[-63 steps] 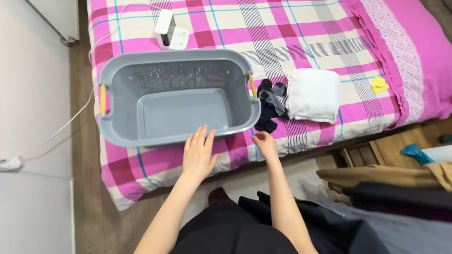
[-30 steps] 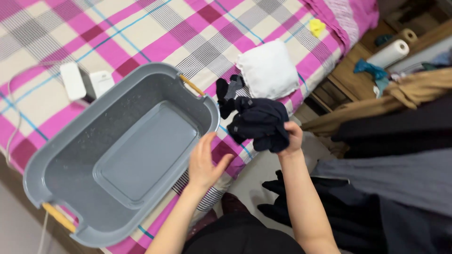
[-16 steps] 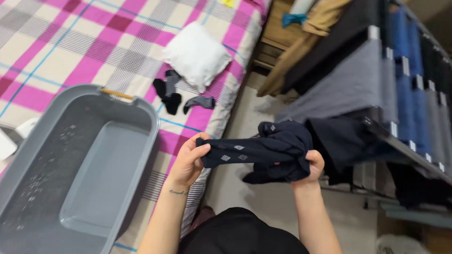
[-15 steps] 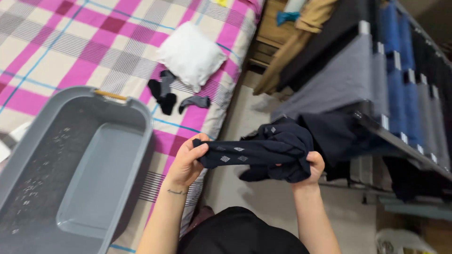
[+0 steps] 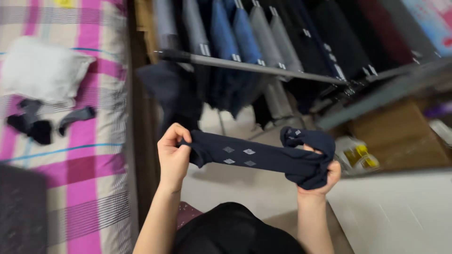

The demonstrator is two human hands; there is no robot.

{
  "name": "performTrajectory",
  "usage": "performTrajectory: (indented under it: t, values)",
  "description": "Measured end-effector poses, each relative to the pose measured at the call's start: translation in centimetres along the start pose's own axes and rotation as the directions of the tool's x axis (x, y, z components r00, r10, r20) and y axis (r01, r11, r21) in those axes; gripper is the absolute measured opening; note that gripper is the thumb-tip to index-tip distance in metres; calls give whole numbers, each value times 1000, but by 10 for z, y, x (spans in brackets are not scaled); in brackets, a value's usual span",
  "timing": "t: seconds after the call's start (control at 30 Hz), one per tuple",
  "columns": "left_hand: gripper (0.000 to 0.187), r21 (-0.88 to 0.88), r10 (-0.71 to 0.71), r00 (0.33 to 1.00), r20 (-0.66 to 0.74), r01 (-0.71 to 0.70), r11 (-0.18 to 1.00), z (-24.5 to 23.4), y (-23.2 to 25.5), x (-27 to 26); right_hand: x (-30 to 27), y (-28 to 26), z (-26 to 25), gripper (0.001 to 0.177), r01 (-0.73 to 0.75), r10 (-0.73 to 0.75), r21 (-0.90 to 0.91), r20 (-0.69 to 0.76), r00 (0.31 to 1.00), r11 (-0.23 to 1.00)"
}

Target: Hanging clothes and socks from a laundry basket onto a drying rack.

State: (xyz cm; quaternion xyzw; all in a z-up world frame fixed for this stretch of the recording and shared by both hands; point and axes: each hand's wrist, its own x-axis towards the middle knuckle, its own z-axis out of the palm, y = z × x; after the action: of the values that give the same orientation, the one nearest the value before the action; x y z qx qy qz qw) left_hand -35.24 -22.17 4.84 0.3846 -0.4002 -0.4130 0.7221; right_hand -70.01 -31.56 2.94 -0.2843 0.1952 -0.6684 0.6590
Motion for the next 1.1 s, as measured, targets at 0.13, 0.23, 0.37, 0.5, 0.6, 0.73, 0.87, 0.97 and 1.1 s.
performTrajectory:
  t: [0.13, 0.23, 0.37, 0.5, 0.6, 0.73, 0.87, 0.97, 1.1]
  values:
    - [9, 178, -13, 982, -190, 48, 983, 72, -60, 9, -23, -60, -88, 56, 175, -177, -41, -72, 981, 984]
    - [4, -24, -301, 954, -10, 300, 954, 123, -101, 16, -41, -99, -132, 36, 163, -178, 110, 147, 973, 981]
    - [14, -271, -609, 683, 403, 725, 633, 175, -148, 30, -52, -131, -161, 70, 30, -32, -151, -8, 999, 988]
    - [20, -449, -497, 629, 597, 776, 443, 213, -171, 52, -51, -142, -199, 62, 47, -55, -143, -52, 997, 989]
    - [45, -282, -716, 473, 513, 881, 380, 262, -145, 82, -39, -144, -218, 48, 5, -55, -236, -205, 977, 972]
    - [37, -78, -629, 619, 470, 739, 669, 275, -204, 111, -9, -141, -237, 37, -42, -23, -303, -207, 978, 952]
    - [20, 46, -443, 818, 366, 460, 887, 292, -235, 161, 42, -146, -251, 38, -80, 7, -282, -251, 968, 956]
    - [19, -76, -384, 865, 323, 428, 900, 308, -220, 203, 81, -132, -300, 30, -225, 122, -386, -272, 954, 895]
    - [16, 226, -215, 898, 383, 134, 965, 344, -189, 233, 140, -118, -294, 24, -497, 208, -703, -460, 863, 509]
